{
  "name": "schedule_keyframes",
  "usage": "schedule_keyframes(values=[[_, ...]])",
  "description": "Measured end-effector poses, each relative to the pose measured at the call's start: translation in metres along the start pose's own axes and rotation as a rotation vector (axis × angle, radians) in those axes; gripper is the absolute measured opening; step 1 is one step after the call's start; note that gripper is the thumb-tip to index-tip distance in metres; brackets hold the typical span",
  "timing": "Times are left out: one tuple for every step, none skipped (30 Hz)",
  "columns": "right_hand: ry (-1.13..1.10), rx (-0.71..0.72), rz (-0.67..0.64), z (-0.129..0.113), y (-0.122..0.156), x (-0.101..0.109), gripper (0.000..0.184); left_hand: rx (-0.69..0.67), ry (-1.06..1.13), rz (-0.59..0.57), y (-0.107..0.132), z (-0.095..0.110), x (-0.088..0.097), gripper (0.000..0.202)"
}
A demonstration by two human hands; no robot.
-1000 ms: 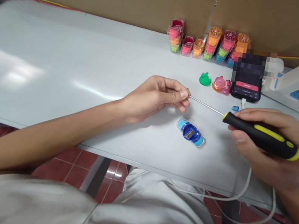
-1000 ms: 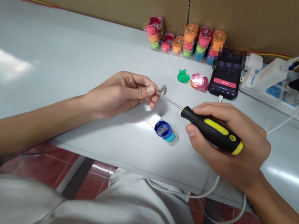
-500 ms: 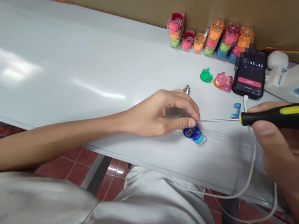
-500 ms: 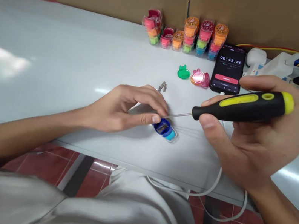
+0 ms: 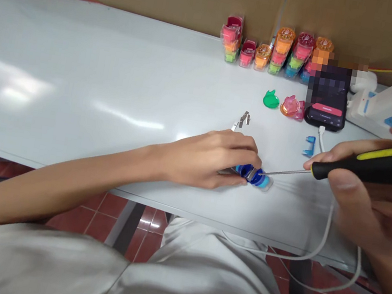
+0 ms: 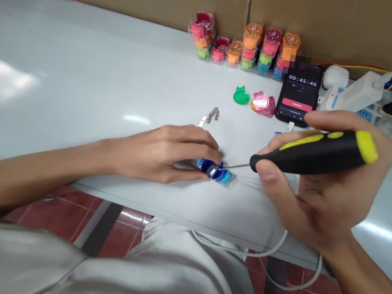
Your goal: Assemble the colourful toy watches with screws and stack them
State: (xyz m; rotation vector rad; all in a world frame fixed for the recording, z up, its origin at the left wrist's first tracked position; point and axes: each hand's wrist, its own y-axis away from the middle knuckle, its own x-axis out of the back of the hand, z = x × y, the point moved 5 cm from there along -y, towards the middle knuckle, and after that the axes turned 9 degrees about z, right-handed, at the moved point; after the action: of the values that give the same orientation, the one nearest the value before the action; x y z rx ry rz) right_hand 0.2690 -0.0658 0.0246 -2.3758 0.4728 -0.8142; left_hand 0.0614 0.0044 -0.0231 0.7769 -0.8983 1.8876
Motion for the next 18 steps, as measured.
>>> schedule_keyframes(values=[[0.018,0.014,0.0,-0.001,0.0,0.002,0.015,-0.01,-0.006,-0.003,0.0,0.001,0.0,0.023],[0.026,0.032,0.015,-0.002,0.001,0.004,0.017,-0.016,-0.009,-0.009,0.001,0.003,0.0,0.023],[0.024,0.038,0.028,-0.001,0.002,0.005,0.02,-0.018,-0.01,-0.016,0.001,0.003,0.0,0.024],[0.007,0.024,0.02,0.0,0.003,0.006,0.026,-0.017,-0.007,-0.024,0.001,0.004,0.0,0.024],[-0.023,0.003,0.02,0.002,0.004,0.006,0.032,-0.014,-0.003,-0.029,0.001,0.004,0.0,0.024],[-0.057,-0.009,0.029,0.004,0.006,0.006,0.041,-0.008,0.003,-0.034,0.001,0.004,-0.001,0.024],[-0.085,-0.011,0.031,0.005,0.007,0.006,0.05,-0.002,0.007,-0.038,0.001,0.004,-0.001,0.024],[-0.109,-0.009,0.034,0.006,0.009,0.005,0.058,0.001,0.01,-0.038,0.001,0.004,-0.001,0.024],[-0.128,0.003,0.04,0.007,0.01,0.003,0.064,0.002,0.012,-0.036,0.001,0.003,-0.001,0.024],[-0.141,0.024,0.055,0.007,0.011,0.002,0.07,0.002,0.012,-0.034,0.001,0.003,-0.001,0.024],[-0.149,0.044,0.065,0.007,0.012,0.001,0.074,0.001,0.011,-0.031,0.001,0.003,-0.001,0.024],[-0.159,0.058,0.077,0.007,0.012,0.001,0.076,-0.001,0.009,-0.028,0.001,0.003,-0.001,0.024],[-0.172,0.061,0.093,0.008,0.013,0.0,0.076,-0.005,0.005,-0.025,0.001,0.003,-0.002,0.024],[-0.18,0.06,0.098,0.008,0.013,0.0,0.077,-0.008,0.0,-0.022,0.001,0.003,-0.002,0.024],[-0.187,0.063,0.091,0.008,0.013,-0.001,0.079,-0.011,-0.007,-0.02,0.001,0.003,-0.002,0.024],[-0.191,0.063,0.077,0.008,0.013,-0.001,0.081,-0.016,-0.012,-0.018,0.001,0.003,-0.002,0.024],[-0.2,0.061,0.059,0.008,0.013,-0.002,0.083,-0.024,-0.015,-0.017,0.001,0.004,-0.002,0.024],[-0.208,0.046,0.044,0.008,0.014,-0.002,0.082,-0.031,-0.015,-0.016,0.001,0.004,-0.002,0.024]])
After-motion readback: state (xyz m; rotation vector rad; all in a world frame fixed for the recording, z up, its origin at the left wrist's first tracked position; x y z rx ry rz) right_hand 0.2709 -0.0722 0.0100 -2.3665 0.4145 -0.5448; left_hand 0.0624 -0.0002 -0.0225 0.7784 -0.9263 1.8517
